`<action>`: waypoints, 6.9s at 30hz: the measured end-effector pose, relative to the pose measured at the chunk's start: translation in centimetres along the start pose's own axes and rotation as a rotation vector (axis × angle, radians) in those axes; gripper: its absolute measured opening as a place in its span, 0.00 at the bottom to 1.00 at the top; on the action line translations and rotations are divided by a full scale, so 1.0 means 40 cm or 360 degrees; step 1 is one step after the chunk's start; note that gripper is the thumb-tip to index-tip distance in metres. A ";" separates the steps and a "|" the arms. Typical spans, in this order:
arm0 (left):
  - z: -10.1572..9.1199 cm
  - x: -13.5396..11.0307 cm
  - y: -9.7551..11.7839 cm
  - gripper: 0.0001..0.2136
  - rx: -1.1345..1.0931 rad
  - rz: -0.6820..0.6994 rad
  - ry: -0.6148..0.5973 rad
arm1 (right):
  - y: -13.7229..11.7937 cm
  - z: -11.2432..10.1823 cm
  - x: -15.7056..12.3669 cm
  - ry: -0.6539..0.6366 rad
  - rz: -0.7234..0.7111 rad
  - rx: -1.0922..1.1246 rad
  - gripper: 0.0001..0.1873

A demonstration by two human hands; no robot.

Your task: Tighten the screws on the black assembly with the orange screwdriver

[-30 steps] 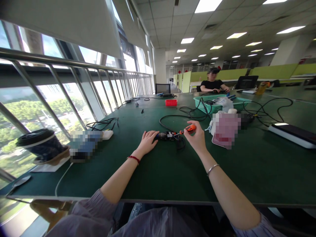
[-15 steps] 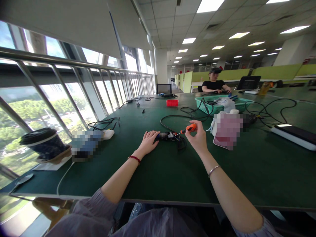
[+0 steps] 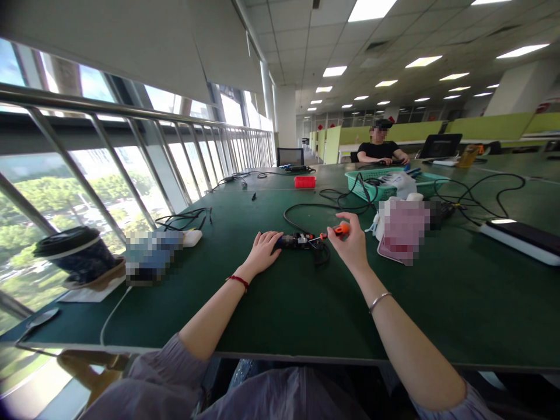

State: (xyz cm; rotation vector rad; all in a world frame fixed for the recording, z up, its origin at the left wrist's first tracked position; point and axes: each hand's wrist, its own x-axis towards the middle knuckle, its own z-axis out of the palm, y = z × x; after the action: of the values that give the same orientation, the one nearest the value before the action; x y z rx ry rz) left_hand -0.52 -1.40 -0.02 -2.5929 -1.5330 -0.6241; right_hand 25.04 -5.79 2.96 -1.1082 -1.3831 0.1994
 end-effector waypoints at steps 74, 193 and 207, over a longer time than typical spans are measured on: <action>0.002 0.002 -0.002 0.23 0.0003 0.0001 -0.0010 | -0.001 -0.002 0.004 0.0162 -0.0302 -0.0019 0.15; -0.095 0.003 -0.034 0.17 0.0338 -0.0286 -0.0227 | -0.015 0.017 -0.008 -0.0912 0.0005 -0.0207 0.11; -0.229 -0.129 -0.297 0.18 0.0508 -0.1463 0.0252 | -0.011 0.030 -0.021 -0.1272 0.0288 -0.0343 0.15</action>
State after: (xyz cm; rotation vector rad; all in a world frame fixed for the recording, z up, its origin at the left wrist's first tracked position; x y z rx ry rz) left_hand -15.65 -2.04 4.68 -1.4784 -2.4715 -0.5327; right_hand 23.62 -6.00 2.45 -1.4096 -2.0379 0.6936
